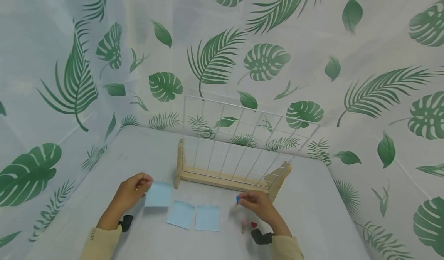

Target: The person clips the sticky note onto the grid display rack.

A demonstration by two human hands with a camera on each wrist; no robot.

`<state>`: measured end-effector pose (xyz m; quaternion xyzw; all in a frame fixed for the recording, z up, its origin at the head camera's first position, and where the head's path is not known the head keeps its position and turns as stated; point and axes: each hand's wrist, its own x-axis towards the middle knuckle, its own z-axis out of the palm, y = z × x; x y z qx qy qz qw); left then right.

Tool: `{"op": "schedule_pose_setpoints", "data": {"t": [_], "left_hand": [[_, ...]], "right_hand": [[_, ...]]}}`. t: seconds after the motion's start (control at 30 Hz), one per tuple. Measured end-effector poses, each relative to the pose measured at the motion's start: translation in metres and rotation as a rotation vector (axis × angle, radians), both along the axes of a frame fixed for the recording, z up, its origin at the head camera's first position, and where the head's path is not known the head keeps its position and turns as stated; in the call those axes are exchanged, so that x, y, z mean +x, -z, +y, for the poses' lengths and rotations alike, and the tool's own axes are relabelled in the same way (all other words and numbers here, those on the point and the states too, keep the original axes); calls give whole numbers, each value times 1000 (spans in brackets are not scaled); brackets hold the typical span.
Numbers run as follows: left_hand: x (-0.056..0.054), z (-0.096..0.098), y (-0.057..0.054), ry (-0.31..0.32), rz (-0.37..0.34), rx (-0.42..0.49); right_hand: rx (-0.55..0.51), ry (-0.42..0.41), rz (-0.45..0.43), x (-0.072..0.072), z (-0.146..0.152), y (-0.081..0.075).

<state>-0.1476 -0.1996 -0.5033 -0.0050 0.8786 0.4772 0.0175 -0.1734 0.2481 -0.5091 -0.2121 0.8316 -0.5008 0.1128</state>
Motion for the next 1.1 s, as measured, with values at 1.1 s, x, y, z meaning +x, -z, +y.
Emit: {"op": "schedule_pose_setpoints", "data": {"t": [1.1], "left_hand": [[-13, 33, -29, -42, 154, 65]], "right_hand": [[1, 62, 122, -8, -12, -35]]}}
